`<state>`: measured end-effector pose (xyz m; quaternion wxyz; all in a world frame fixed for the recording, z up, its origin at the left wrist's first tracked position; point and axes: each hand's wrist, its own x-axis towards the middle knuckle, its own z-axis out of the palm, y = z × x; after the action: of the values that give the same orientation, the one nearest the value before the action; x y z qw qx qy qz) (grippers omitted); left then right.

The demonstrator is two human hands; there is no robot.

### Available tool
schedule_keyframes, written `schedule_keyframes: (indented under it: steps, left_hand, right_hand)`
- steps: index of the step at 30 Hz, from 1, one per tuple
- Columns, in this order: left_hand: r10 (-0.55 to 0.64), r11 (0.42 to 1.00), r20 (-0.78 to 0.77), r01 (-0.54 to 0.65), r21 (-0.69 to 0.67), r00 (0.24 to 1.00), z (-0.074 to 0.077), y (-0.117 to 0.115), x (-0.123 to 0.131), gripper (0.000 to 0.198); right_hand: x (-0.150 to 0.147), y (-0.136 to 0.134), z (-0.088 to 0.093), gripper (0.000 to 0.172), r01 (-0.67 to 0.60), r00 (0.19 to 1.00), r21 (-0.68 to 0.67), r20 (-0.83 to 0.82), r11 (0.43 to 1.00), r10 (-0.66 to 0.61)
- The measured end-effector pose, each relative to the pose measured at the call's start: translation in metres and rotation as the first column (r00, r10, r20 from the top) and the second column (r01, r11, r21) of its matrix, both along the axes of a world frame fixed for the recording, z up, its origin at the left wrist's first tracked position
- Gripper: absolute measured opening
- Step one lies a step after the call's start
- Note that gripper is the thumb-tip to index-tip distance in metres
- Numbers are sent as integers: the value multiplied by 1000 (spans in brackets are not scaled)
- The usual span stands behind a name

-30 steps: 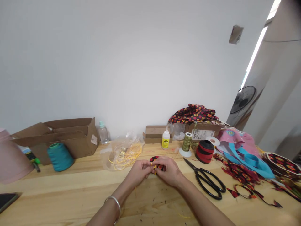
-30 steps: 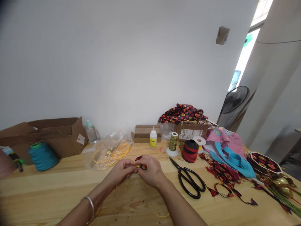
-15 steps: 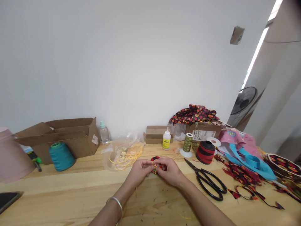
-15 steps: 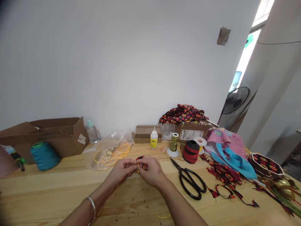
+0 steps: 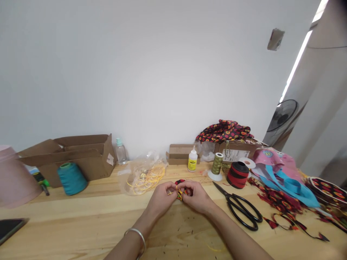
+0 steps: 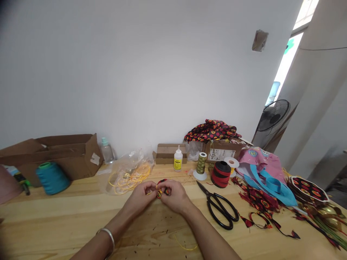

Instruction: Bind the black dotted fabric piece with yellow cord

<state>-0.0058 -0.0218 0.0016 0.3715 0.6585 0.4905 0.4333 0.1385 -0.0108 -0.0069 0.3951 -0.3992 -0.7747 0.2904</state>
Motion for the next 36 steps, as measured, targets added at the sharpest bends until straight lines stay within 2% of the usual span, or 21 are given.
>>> schedule_keyframes:
  steps: [5,13,16,18,21,24,28,30,32,34,36]
  left_hand:
    - [-1,985,291,51,-164,957,-6,3,3,21]
    - [43,971,360,45,-233,932,4,3,1,25]
    - [59,969,327,24,-245,943,3,3,2,24]
    - [39,979,293,22,-203,955,0,2,2,22]
    - [16,997,134,-5,-81,991,-1,1,2,17]
    - [52,999,-65,-52,14,996,3,-1,1,15]
    - [68,997,-127,-61,52,990,4,-1,-1,15]
    - [46,999,-50,-45,22,998,1,0,-1,14]
    - [11,999,104,-6,-52,995,-2,1,1,13]
    - [1,990,256,35,-136,967,-5,2,3,13]
    - [27,976,336,48,-211,941,-5,2,4,14]
  right_hand:
    - [-1,0,1,26,-22,996,-52,-83,998,18]
    - [-5,-4,9,23,-60,985,-95,-168,994,44]
    - [-4,-3,7,24,-57,987,-89,-154,994,42]
    - [-2,-2,4,26,-44,993,-63,-112,997,37]
    - [0,-2,3,28,-28,998,-19,-50,999,27]
    - [1,-2,3,28,-15,999,5,-35,1000,15]
    - [0,-3,3,31,-13,999,9,-31,1000,14]
    - [0,-3,4,33,-26,999,-3,-37,1000,25]
    - [0,-3,4,34,-37,998,-11,-42,999,36]
    - [0,-3,5,35,-40,999,-8,-35,999,40]
    - [0,-3,4,35,-41,999,2,-18,999,41]
